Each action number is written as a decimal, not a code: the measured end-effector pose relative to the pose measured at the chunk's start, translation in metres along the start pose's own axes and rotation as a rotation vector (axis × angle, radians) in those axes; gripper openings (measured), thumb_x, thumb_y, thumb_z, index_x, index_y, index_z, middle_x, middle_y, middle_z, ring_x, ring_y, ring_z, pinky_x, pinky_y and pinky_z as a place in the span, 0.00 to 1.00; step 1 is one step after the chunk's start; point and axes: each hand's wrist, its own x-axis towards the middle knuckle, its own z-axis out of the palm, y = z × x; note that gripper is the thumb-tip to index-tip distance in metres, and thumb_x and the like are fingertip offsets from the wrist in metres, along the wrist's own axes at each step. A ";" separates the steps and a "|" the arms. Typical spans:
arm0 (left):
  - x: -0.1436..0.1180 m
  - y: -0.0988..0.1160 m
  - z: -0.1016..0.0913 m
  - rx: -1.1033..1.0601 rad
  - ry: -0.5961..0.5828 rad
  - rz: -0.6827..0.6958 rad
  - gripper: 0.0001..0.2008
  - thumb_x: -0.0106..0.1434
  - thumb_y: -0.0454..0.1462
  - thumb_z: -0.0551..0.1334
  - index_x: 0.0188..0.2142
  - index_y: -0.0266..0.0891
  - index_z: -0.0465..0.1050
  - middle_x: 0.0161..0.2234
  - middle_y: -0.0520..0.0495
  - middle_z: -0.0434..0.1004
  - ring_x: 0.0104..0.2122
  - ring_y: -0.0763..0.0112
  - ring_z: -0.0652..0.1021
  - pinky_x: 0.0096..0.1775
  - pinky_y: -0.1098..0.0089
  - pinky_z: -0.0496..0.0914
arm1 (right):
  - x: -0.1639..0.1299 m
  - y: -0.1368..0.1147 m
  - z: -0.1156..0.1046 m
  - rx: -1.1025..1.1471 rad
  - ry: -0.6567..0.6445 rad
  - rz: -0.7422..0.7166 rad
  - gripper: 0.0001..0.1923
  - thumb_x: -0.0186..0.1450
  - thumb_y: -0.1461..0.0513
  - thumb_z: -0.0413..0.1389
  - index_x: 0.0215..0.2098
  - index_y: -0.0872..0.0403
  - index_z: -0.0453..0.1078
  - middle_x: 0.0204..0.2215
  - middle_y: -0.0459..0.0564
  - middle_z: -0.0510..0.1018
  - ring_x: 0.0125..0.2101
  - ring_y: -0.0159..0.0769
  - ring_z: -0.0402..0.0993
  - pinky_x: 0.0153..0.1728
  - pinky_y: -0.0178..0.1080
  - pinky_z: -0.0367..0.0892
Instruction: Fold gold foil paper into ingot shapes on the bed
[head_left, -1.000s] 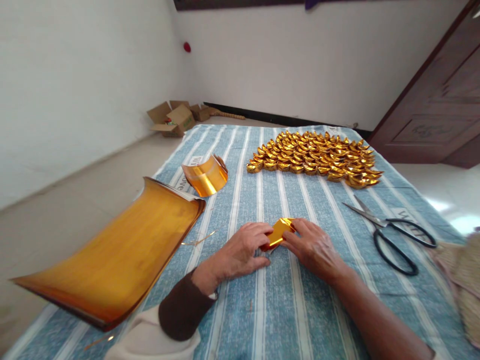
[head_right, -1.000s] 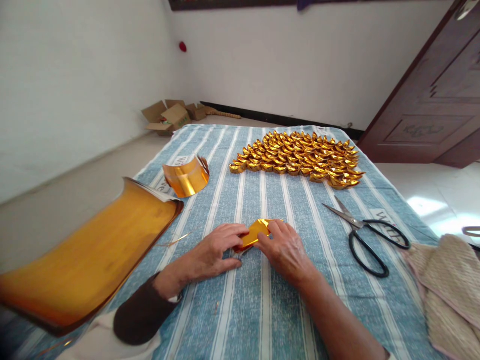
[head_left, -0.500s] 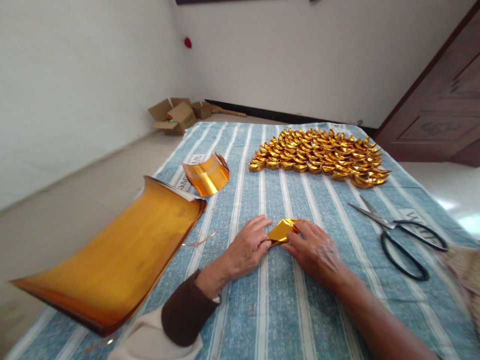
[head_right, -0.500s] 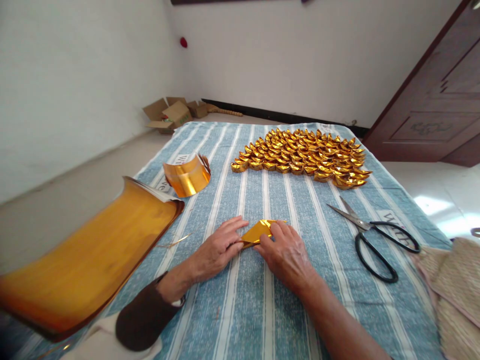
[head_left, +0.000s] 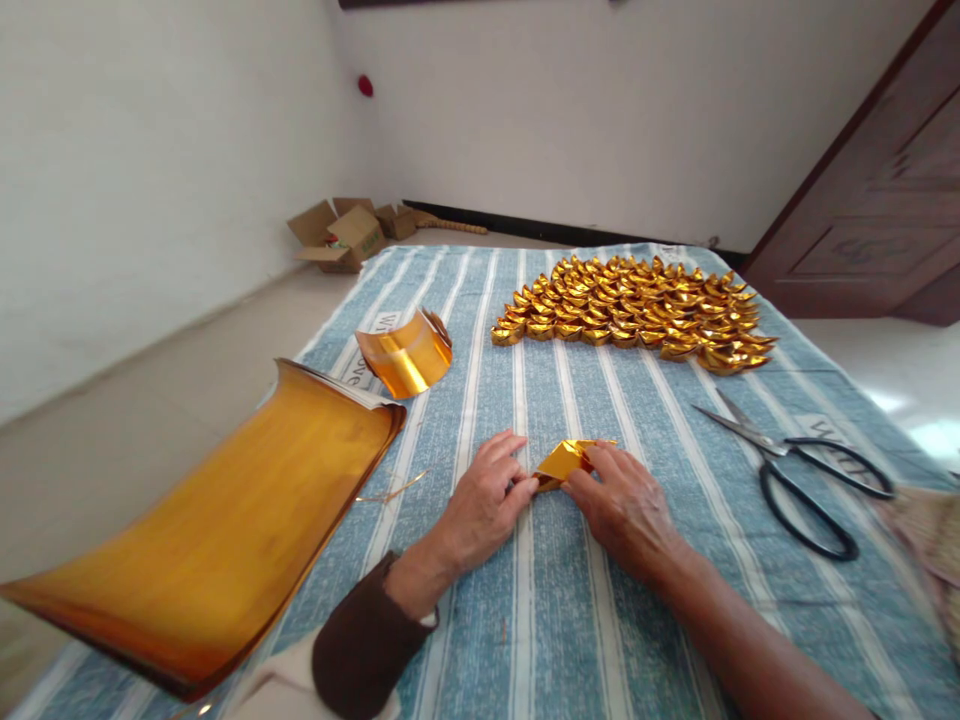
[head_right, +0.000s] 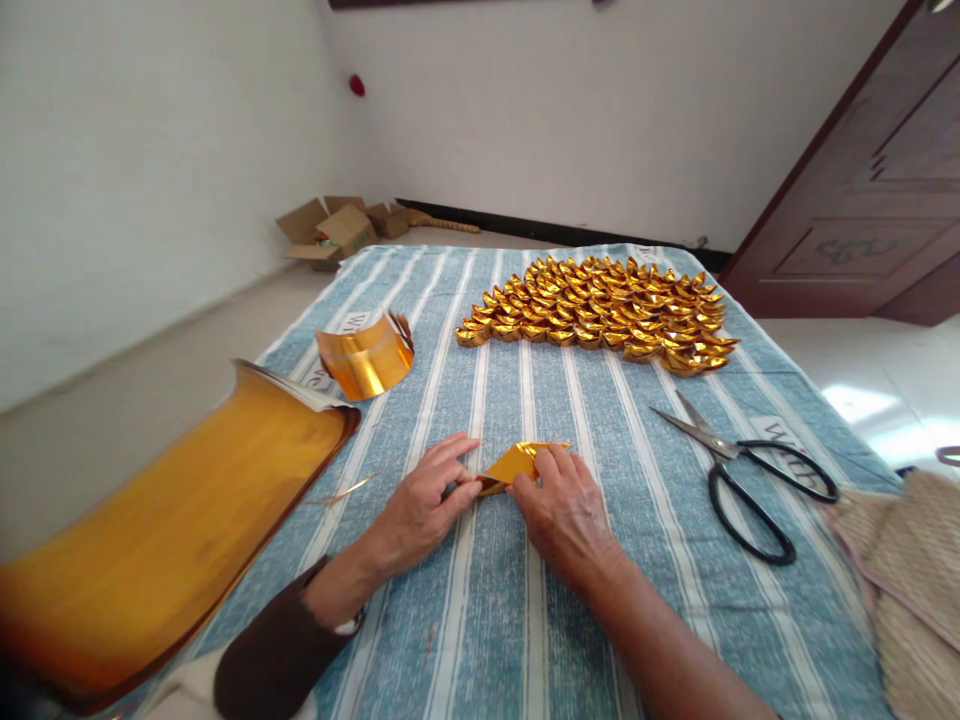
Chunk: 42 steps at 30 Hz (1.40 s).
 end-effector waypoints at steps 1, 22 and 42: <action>0.000 0.000 0.000 0.001 0.009 -0.011 0.07 0.65 0.33 0.58 0.30 0.38 0.70 0.54 0.38 0.73 0.60 0.55 0.67 0.58 0.47 0.64 | 0.000 0.000 0.000 0.001 0.004 0.000 0.07 0.67 0.62 0.56 0.31 0.53 0.73 0.32 0.54 0.73 0.39 0.45 0.70 0.39 0.43 0.67; 0.009 -0.004 0.017 0.258 0.151 0.128 0.08 0.65 0.30 0.58 0.28 0.36 0.68 0.50 0.33 0.74 0.56 0.51 0.71 0.55 0.47 0.69 | -0.003 0.000 0.000 0.063 -0.028 -0.002 0.08 0.68 0.63 0.53 0.32 0.54 0.72 0.36 0.56 0.75 0.43 0.46 0.69 0.43 0.46 0.67; 0.013 0.001 0.019 0.395 0.159 0.203 0.12 0.67 0.29 0.52 0.27 0.35 0.68 0.48 0.31 0.75 0.58 0.51 0.69 0.56 0.48 0.69 | 0.000 -0.003 -0.008 0.017 -0.082 -0.012 0.17 0.69 0.64 0.51 0.55 0.46 0.67 0.38 0.56 0.73 0.45 0.48 0.68 0.44 0.47 0.65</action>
